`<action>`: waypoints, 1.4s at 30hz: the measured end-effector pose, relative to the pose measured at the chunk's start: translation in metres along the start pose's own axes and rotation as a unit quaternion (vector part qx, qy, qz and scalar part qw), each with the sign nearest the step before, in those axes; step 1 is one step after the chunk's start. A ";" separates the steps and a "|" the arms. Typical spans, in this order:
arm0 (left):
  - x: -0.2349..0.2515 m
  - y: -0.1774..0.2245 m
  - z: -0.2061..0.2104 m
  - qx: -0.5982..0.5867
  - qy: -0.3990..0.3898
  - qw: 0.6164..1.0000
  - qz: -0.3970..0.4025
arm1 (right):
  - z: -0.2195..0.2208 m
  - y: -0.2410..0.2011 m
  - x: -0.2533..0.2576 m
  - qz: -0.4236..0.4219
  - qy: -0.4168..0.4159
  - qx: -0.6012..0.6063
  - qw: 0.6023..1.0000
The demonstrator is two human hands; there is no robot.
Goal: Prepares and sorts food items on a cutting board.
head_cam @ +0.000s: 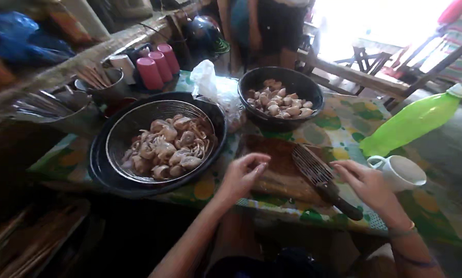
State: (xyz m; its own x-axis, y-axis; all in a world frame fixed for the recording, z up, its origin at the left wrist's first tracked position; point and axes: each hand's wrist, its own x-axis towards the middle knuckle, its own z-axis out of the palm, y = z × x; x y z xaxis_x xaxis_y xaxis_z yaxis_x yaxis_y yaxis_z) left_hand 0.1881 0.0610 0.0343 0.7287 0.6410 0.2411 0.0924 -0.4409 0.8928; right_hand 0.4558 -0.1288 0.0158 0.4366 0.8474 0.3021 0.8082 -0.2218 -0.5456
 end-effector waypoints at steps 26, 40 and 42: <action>0.226 0.005 0.057 0.234 -0.022 0.972 0.028 | 0.020 0.043 -0.023 -0.011 0.097 -0.018 0.995; 0.310 -0.038 0.030 0.431 -0.182 0.852 -0.234 | 0.012 0.037 -0.020 0.012 0.053 -0.037 0.998; 0.312 -0.047 0.024 0.409 -0.174 0.867 -0.224 | 0.013 0.037 -0.021 0.006 0.053 -0.039 0.998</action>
State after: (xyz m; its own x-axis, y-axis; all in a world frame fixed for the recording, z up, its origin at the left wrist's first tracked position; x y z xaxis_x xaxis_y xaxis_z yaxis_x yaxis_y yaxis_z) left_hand 0.4275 0.2666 0.0582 0.6423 0.6976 -0.3173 0.7664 -0.5852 0.2648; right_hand 0.4715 -0.1488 -0.0211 0.4820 0.7899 0.3791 0.8295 -0.2721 -0.4877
